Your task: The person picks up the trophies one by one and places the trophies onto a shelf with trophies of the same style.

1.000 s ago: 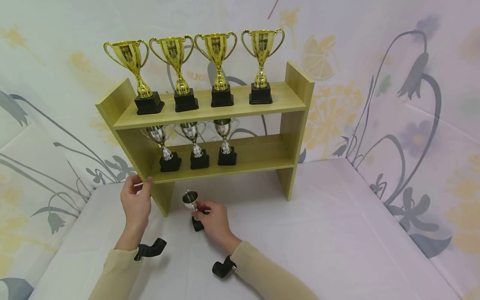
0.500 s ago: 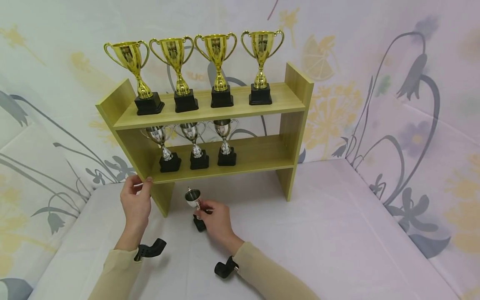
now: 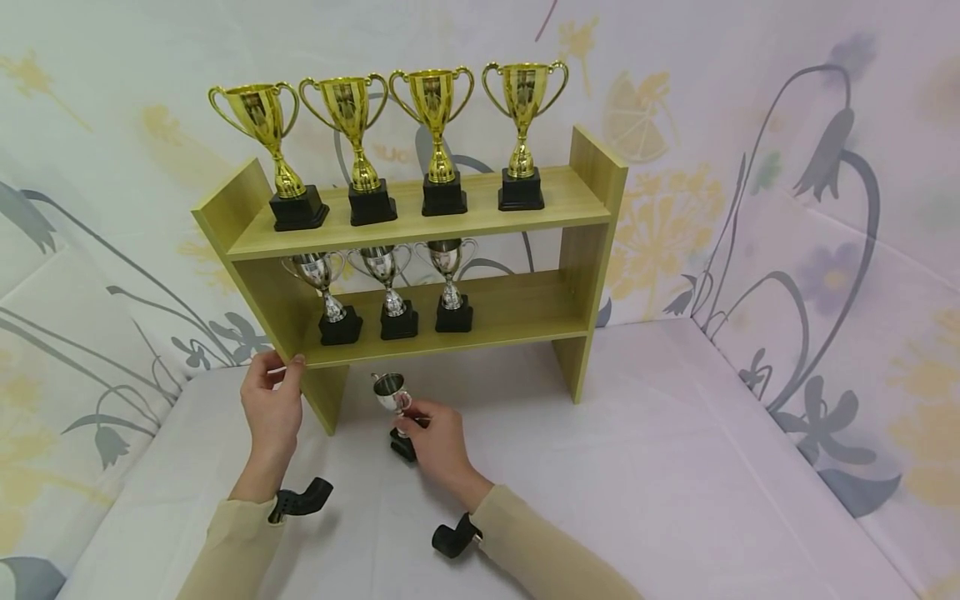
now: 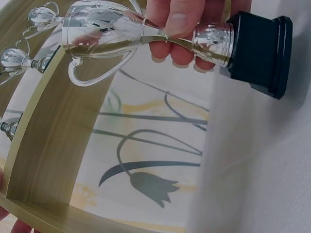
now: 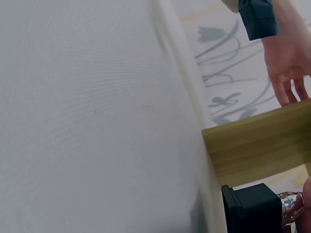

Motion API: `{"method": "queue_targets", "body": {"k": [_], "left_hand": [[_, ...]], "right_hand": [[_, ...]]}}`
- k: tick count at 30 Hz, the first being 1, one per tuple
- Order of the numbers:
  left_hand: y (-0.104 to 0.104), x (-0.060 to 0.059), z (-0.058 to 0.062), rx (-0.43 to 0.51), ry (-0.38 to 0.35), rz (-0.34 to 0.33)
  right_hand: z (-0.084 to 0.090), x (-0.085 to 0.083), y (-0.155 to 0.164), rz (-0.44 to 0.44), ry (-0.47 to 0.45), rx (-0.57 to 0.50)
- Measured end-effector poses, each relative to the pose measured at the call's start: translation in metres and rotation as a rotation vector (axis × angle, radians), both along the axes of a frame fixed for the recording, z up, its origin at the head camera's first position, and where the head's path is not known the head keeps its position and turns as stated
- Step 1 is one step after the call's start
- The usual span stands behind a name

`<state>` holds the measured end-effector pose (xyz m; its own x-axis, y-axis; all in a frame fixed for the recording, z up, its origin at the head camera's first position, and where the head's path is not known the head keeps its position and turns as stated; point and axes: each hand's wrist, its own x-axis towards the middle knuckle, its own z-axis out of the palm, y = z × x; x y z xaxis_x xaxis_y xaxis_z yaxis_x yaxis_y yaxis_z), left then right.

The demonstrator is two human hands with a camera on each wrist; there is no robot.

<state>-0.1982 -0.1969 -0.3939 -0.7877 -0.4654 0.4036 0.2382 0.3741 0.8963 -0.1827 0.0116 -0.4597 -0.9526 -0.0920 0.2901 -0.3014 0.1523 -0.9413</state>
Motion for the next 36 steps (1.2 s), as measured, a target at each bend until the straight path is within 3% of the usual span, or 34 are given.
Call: {"method": "queue_targets", "body": {"k": [19, 36], "left_hand": [[0.0, -0.001, -0.001, 0.001, -0.001, 0.004], [0.0, -0.001, -0.002, 0.002, 0.011, 0.011]], "right_hand": [[0.015, 0.006, 0.015, 0.019, -0.039, -0.001], [0.02, 0.007, 0.026, -0.022, -0.041, -0.027]]}}
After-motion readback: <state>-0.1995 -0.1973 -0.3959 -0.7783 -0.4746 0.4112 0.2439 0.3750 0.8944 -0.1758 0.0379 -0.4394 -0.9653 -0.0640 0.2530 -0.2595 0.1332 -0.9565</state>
